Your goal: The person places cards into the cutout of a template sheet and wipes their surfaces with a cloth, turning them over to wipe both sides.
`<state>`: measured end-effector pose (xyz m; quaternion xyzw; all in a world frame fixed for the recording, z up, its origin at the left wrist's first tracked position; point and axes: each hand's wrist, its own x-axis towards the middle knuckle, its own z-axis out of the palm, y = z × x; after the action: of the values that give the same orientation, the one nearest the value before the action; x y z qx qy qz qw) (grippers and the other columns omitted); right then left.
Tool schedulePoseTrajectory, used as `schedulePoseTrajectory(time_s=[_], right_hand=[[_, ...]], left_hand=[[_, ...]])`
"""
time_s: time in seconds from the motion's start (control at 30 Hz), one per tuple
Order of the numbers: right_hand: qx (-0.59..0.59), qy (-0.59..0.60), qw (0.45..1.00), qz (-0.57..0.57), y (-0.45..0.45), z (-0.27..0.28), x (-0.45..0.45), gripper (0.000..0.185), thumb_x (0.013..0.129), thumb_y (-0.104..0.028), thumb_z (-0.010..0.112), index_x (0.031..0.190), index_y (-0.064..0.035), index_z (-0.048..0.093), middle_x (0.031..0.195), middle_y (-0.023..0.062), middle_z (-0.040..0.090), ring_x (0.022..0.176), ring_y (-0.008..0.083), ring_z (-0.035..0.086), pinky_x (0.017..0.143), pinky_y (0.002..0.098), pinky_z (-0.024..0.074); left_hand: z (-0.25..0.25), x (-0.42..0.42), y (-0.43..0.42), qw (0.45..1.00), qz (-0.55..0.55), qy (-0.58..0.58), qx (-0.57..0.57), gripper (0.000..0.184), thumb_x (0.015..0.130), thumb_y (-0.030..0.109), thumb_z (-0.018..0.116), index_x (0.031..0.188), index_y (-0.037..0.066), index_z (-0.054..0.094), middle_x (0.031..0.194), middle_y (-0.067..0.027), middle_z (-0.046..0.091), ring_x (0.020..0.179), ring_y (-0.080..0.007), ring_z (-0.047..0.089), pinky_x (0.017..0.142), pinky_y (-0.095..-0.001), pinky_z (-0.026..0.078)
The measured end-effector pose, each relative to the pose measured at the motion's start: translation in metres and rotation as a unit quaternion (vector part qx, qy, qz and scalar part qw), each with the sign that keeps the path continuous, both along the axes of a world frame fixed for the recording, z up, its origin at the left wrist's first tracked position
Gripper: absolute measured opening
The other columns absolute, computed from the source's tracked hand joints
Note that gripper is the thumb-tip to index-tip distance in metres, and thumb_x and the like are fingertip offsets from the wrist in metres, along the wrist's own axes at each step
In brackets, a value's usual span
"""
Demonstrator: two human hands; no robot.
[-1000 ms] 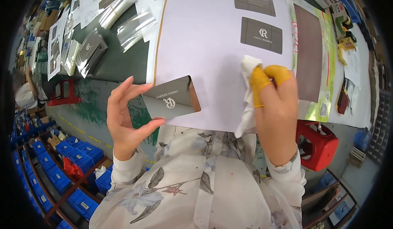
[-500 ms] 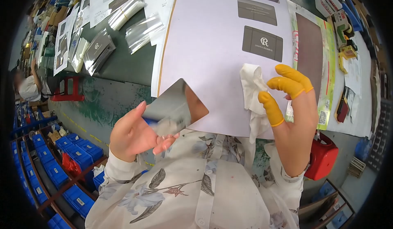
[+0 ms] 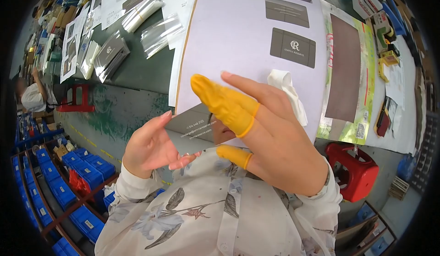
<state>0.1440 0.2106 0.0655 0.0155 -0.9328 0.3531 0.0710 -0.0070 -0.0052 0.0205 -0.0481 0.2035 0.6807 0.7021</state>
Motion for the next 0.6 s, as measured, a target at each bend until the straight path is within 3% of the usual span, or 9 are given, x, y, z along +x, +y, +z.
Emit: schedulePoseTrajectory(time_s=[0.13,0.2,0.23,0.27,0.33,0.37,0.4,0.47,0.6], right_hand=[[-0.016,0.0,1.0,-0.019,-0.002,-0.009,0.001,0.088,0.071,-0.014,0.086,0.148,-0.0058,0.043,0.138,0.0106,0.054,0.123,0.0312,0.048,0.102,0.0415,0.0396],[-0.03,-0.003,0.999,-0.03,-0.002,-0.01,0.003,0.088,0.071,-0.013,0.086,0.147,-0.0059,0.043,0.135,0.0099,0.056,0.121,0.0305,0.05,0.102,0.0414,0.0401],[-0.048,0.003,0.998,-0.039,-0.001,-0.012,0.005,0.087,0.071,-0.013,0.085,0.147,-0.006,0.044,0.133,0.0097,0.057,0.12,0.0302,0.05,0.102,0.0412,0.04],[-0.066,0.008,0.997,-0.049,0.0,-0.013,0.007,0.086,0.071,-0.013,0.085,0.147,-0.006,0.045,0.131,0.0095,0.059,0.119,0.0299,0.05,0.102,0.041,0.04],[-0.07,0.003,0.996,-0.055,-0.002,-0.016,0.008,0.085,0.071,-0.013,0.085,0.146,-0.0058,0.045,0.132,0.0091,0.058,0.12,0.0298,0.05,0.101,0.041,0.0405],[-0.075,0.0,0.996,-0.056,-0.003,-0.018,0.009,0.085,0.071,-0.013,0.085,0.146,-0.0056,0.046,0.133,0.0087,0.057,0.121,0.0297,0.05,0.101,0.041,0.0409],[-0.073,-0.002,0.995,-0.063,-0.005,-0.021,0.009,0.085,0.071,-0.013,0.085,0.146,-0.0056,0.046,0.133,0.0087,0.057,0.121,0.0297,0.05,0.101,0.041,0.0409],[-0.036,0.025,0.998,-0.053,-0.008,-0.025,0.01,0.083,0.072,-0.013,0.085,0.145,-0.0049,0.047,0.134,0.0081,0.056,0.122,0.0294,0.05,0.101,0.0402,0.0421],[0.008,0.059,0.982,-0.179,-0.007,-0.01,0.017,0.066,0.07,-0.011,0.083,0.131,-0.0055,0.058,0.126,0.0126,0.059,0.117,0.0328,0.053,0.098,0.0424,0.0428]], left_hand=[[0.002,-0.006,0.003,0.994,-0.069,0.079,0.024,0.054,0.109,0.04,0.029,0.142,-0.002,0.037,0.13,-0.0215,0.057,0.082,-0.0252,0.06,0.07,-0.0351,0.05],[0.014,0.004,0.006,0.908,0.019,0.403,-0.112,0.074,0.102,0.061,0.035,0.143,-0.001,0.039,0.133,-0.0188,0.056,0.099,-0.0255,0.064,0.09,-0.0393,0.05],[0.018,0.003,0.001,0.866,0.043,0.482,-0.122,0.087,0.089,0.059,0.066,0.145,-0.001,0.037,0.135,-0.0146,0.054,0.115,-0.0251,0.058,0.095,-0.0369,0.047],[0.016,0.002,0.0,0.867,0.039,0.481,-0.119,0.087,0.089,0.059,0.066,0.145,-0.001,0.037,0.135,-0.0146,0.054,0.115,-0.0251,0.058,0.095,-0.0369,0.047],[0.013,0.002,0.002,0.596,0.066,0.799,-0.05,0.091,0.074,0.025,0.087,0.146,-0.001,0.038,0.143,-0.0152,0.049,0.123,-0.0279,0.051,0.093,-0.0382,0.048],[0.016,0.005,0.001,0.555,0.058,0.827,-0.074,0.1,0.064,0.018,0.092,0.146,0.001,0.039,0.136,-0.0145,0.057,0.122,-0.0289,0.052,0.101,-0.0407,0.041],[0.015,0.006,0.001,0.557,0.056,0.826,-0.068,0.1,0.064,0.018,0.092,0.146,0.001,0.039,0.136,-0.0145,0.057,0.122,-0.0289,0.052,0.101,-0.0407,0.041],[0.012,0.007,0.002,0.505,0.058,0.859,-0.059,0.098,0.065,0.014,0.091,0.147,0.001,0.039,0.124,-0.0127,0.066,0.121,-0.0276,0.053,0.104,-0.0407,0.037],[-0.002,0.007,-0.002,0.549,0.092,0.826,-0.087,0.095,0.066,0.012,0.089,0.146,0.002,0.04,0.119,-0.0114,0.069,0.122,-0.0262,0.052,0.104,-0.0399,0.037]])
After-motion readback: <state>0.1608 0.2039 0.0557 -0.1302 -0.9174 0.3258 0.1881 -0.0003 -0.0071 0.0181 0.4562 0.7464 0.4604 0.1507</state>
